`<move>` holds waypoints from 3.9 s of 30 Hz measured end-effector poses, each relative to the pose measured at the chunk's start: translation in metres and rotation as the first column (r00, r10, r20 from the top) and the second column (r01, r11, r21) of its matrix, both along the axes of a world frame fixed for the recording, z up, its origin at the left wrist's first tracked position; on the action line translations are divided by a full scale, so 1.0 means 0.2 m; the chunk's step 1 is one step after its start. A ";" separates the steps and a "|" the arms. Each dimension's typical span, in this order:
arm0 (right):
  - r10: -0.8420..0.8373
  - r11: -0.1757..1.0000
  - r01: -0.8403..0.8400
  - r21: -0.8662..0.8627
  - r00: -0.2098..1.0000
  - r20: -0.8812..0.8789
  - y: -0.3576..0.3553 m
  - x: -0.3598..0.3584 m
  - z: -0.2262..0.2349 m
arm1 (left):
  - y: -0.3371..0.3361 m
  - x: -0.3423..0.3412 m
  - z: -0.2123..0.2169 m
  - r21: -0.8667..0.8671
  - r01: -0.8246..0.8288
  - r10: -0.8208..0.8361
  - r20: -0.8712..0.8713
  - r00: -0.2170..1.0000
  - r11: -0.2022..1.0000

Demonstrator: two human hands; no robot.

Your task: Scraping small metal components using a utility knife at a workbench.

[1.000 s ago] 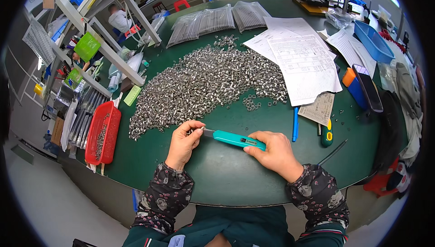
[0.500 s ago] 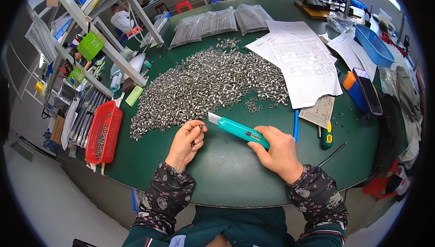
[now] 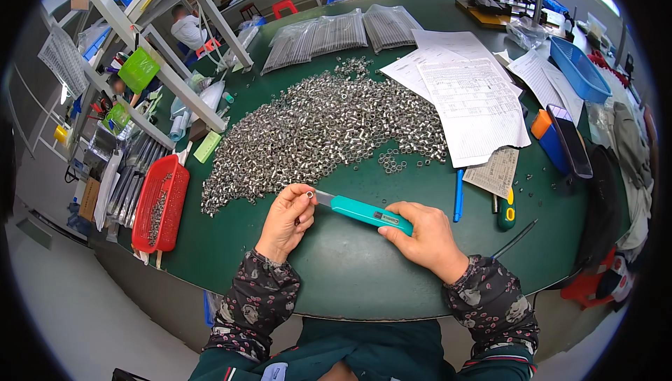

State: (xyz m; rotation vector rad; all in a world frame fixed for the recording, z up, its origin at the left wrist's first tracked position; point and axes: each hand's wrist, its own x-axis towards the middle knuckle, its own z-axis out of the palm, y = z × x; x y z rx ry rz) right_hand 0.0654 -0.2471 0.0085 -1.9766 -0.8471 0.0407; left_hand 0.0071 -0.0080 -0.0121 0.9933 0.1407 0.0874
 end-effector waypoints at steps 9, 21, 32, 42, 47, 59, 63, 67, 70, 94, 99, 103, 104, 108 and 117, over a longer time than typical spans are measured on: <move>0.082 0.995 -0.092 -0.038 0.977 -0.197 0.00 0.00 0.03 | -0.02 0.00 0.01 -0.005 -0.011 0.011 -0.008 1.000 1.000; 0.114 0.992 -0.126 -0.006 0.915 -0.386 -0.01 0.01 -0.01 | -0.01 -0.01 -0.03 -0.052 0.020 -0.018 0.030 0.999 0.998; 0.041 0.992 -0.063 -0.109 0.981 -0.189 0.00 0.00 0.02 | -0.02 -0.01 -0.03 -0.001 0.023 -0.023 -0.021 1.000 1.000; 0.003 0.986 0.003 -0.167 0.999 0.032 0.00 -0.02 0.03 | -0.03 -0.01 0.00 0.054 0.001 0.002 -0.053 0.999 0.999; -0.004 0.984 0.018 -0.178 0.997 0.079 0.00 -0.03 0.03 | -0.02 -0.02 0.00 0.085 0.002 0.003 -0.062 0.998 0.996; 0.001 0.986 0.024 -0.164 0.989 0.149 0.00 -0.03 0.03 | -0.02 -0.01 -0.01 0.188 -0.014 0.032 -0.092 0.995 0.982; 0.007 0.987 0.018 -0.160 0.988 0.152 0.00 -0.03 0.04 | -0.01 -0.01 -0.01 0.232 -0.008 0.032 -0.102 0.994 0.973; 0.013 0.988 0.015 -0.156 0.984 0.178 0.00 -0.03 0.04 | 0.01 -0.02 0.00 0.221 0.025 0.005 -0.134 0.991 0.975; 0.017 0.985 0.023 -0.172 0.974 0.226 -0.01 -0.03 0.05 | 0.01 -0.02 0.02 0.242 0.066 -0.021 -0.183 0.983 0.968; 0.034 0.990 0.043 -0.136 0.855 0.518 -0.02 0.00 0.10 | 0.01 -0.02 0.03 0.015 0.082 -0.081 -0.083 0.993 0.996; -0.025 0.995 0.051 -0.091 0.964 0.265 -0.02 0.01 0.06 | 0.02 0.00 0.00 -0.048 0.051 -0.050 0.017 0.999 0.998; -0.004 1.000 0.007 -0.025 0.992 0.130 -0.01 0.01 0.03 | 0.03 0.00 -0.01 -0.025 0.062 -0.061 0.016 0.998 0.998; 0.016 0.999 -0.015 -0.047 1.000 0.020 -0.01 0.01 0.04 | 0.03 0.00 -0.02 -0.027 0.080 -0.079 0.026 0.997 0.996; 0.062 0.996 -0.073 -0.059 0.985 -0.162 -0.01 0.00 0.04 | 0.02 0.00 -0.02 -0.040 0.080 -0.078 0.049 0.996 0.996; 0.060 0.993 -0.087 -0.084 0.957 -0.284 0.00 -0.01 0.04 | 0.02 0.00 -0.02 -0.005 0.058 -0.057 0.103 0.993 0.998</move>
